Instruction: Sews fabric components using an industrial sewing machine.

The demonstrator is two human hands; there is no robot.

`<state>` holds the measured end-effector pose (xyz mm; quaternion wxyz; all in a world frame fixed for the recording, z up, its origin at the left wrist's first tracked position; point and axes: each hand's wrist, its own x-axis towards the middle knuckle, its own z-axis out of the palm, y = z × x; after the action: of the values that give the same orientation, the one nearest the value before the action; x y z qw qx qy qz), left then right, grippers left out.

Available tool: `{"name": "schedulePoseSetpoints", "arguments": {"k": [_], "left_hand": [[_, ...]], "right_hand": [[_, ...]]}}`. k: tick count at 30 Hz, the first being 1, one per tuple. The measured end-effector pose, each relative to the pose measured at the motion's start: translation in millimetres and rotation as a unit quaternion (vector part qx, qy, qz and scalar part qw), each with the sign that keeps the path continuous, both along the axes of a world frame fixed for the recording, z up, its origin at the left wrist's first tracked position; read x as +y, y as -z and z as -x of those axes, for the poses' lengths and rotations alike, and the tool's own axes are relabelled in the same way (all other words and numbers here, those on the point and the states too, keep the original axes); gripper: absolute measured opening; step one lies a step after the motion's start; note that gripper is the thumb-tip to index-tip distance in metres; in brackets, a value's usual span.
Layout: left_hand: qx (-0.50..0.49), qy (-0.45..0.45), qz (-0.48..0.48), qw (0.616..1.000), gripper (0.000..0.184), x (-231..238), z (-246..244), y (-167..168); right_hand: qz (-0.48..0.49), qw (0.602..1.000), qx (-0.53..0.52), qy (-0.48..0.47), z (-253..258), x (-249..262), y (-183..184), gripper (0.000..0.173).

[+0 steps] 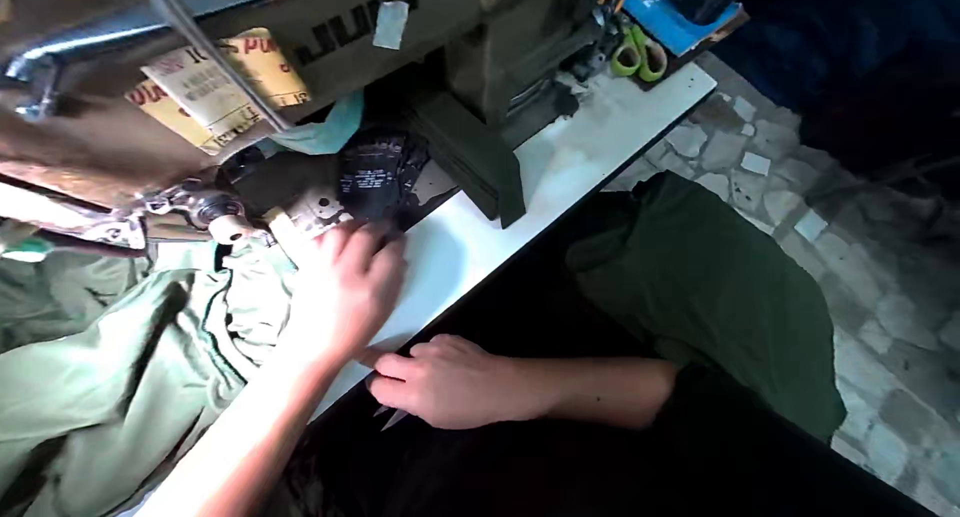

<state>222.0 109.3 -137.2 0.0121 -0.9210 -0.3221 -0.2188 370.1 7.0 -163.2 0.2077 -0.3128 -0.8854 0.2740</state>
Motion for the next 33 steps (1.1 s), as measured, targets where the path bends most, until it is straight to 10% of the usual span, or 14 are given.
{"name": "schedulePoseSetpoints", "arguments": {"k": [9,24,33], "left_hand": [[0.149,0.187,-0.109,0.965,0.015,42.0,-127.4,-7.8],[-0.150,0.036,0.207,0.966,0.022,44.6,-138.6,-26.8],[-0.237,0.027,0.331,0.913,0.012,47.5,-133.8,-27.1]], "right_hand": [[0.065,0.990,0.107,0.060,-77.6,-27.6,11.2,0.029],[0.109,0.846,0.311,0.420,-151.8,20.3,3.5,0.018],[0.114,0.805,0.414,0.409,-141.1,53.7,-16.2,0.034]]}}
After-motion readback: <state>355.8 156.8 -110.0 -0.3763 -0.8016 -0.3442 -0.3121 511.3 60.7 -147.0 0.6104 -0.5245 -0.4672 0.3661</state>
